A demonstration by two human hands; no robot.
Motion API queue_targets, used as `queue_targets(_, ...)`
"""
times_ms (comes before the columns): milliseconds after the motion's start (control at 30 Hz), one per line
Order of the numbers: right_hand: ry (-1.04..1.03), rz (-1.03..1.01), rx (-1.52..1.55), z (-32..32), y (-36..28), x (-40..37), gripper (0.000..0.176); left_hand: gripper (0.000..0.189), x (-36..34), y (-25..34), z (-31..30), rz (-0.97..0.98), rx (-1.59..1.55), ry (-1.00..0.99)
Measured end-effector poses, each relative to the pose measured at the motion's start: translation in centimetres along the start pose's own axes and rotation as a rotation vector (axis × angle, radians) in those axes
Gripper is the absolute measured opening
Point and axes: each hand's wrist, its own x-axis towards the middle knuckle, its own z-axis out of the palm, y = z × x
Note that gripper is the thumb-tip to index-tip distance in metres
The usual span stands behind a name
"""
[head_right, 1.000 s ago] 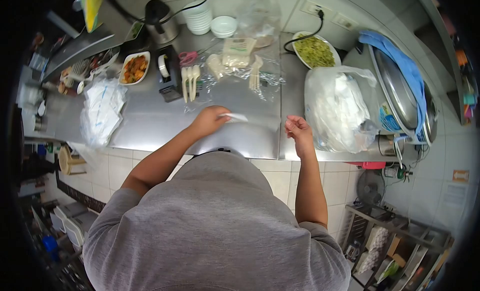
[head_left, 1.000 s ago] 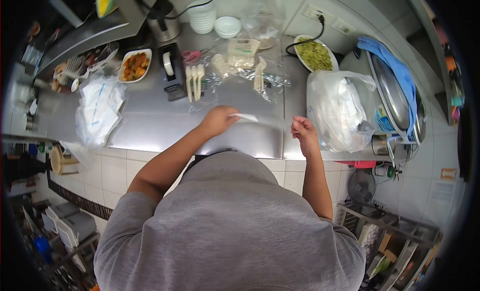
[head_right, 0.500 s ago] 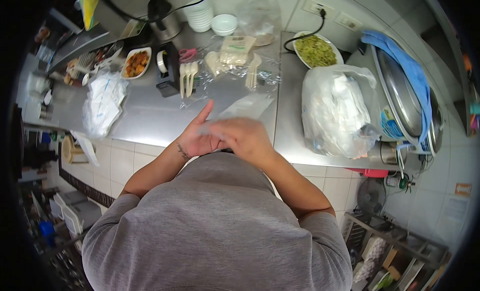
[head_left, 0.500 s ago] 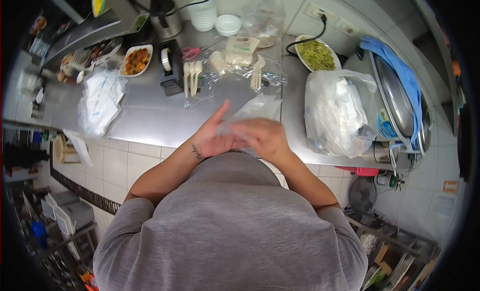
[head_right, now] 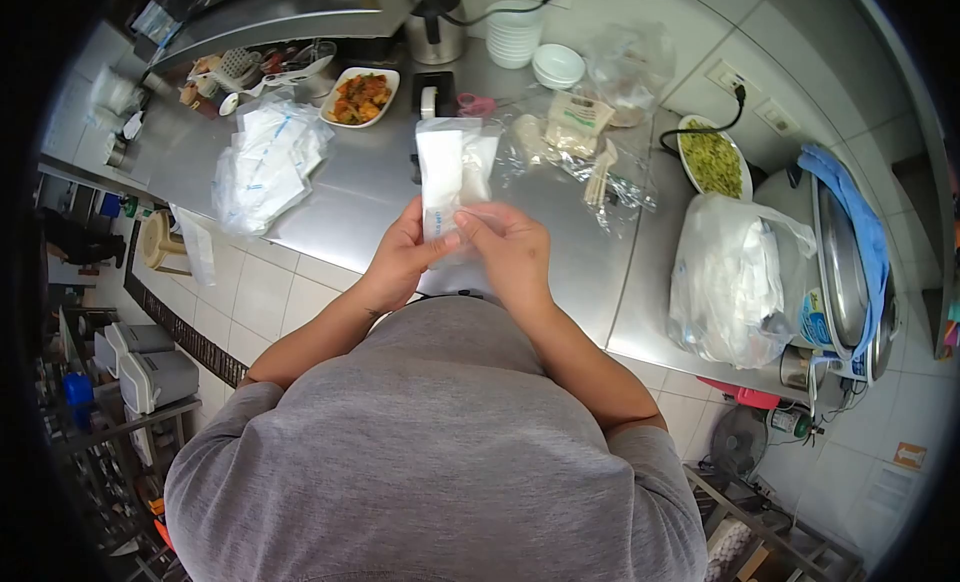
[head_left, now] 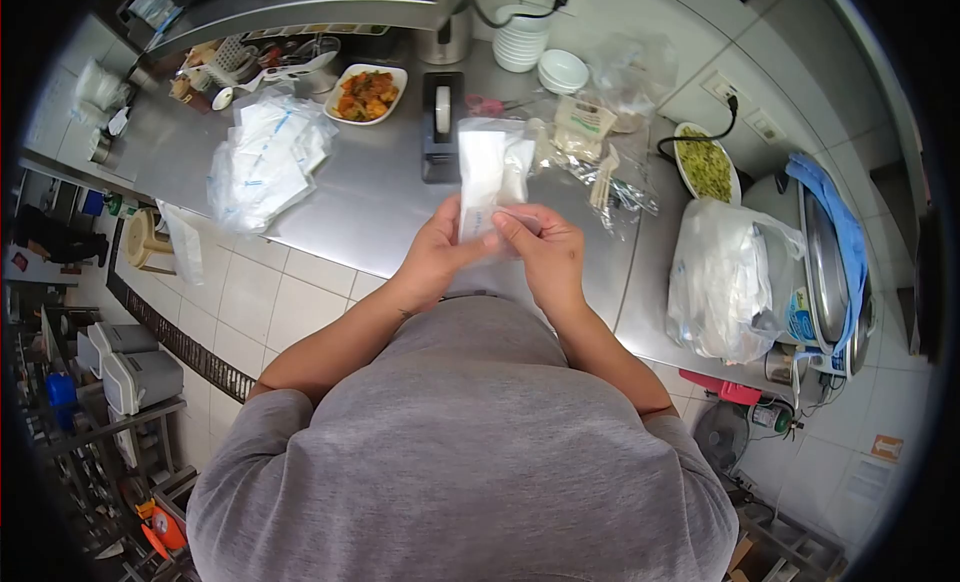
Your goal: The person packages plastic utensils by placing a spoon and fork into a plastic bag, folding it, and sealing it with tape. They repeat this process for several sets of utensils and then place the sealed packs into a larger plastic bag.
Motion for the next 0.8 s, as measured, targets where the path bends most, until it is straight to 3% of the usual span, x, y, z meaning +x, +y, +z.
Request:
queue_targets(67,-0.006,-0.024,-0.033,2.2,0.8,1.2,0.021,0.048,-0.1,0.9,-3.0,-0.148,-0.019,0.052)
queue_targets(200,0.16,-0.051,-0.097,4.6,5.1,7.5,0.029,0.049,-2.2,1.7,-9.0,-0.058,-0.039,0.092)
queue_targets(267,0.219,-0.029,-0.191,5.6,7.4,11.2,0.034,0.047,-4.0,2.3,-11.1,-0.021,0.162,0.061)
queue_targets(333,0.194,0.269,-0.199,6.7,8.9,14.0,0.041,0.047,-5.9,3.1,-12.1,-0.091,0.1,0.058)
queue_targets(367,0.189,0.267,-0.199,7.4,9.7,15.3,0.041,0.047,-6.4,3.5,-12.7,-0.159,0.036,0.054)
queue_targets(433,0.181,0.461,-0.256,9.2,10.0,16.3,0.041,0.056,-6.6,2.9,-14.5,-0.199,-0.015,0.076)
queue_targets(500,0.094,0.436,-0.224,9.1,10.3,15.9,0.038,0.057,-6.1,2.2,-16.4,-0.189,-0.322,0.046)
queue_targets(567,0.158,0.184,-0.226,9.0,11.7,15.0,0.03,0.055,-5.3,4.2,-15.8,-0.156,-0.377,0.036)
queue_targets(600,0.228,0.015,-0.359,8.8,13.3,14.6,0.019,0.053,-4.8,4.9,-15.8,-0.123,-0.429,0.023)
queue_targets(633,0.227,0.015,-0.367,8.9,13.8,13.3,0.019,0.053,-4.4,4.8,-16.4,-0.12,-0.437,0.023)
queue_targets(700,0.359,-0.305,-0.643,9.0,14.9,10.8,0.015,0.05,-3.4,4.3,-17.5,-0.109,-0.3,0.068)
queue_targets(800,0.297,-0.144,-0.783,6.9,15.8,11.3,0.018,0.051,-2.1,4.1,-17.7,-0.121,-0.271,0.154)
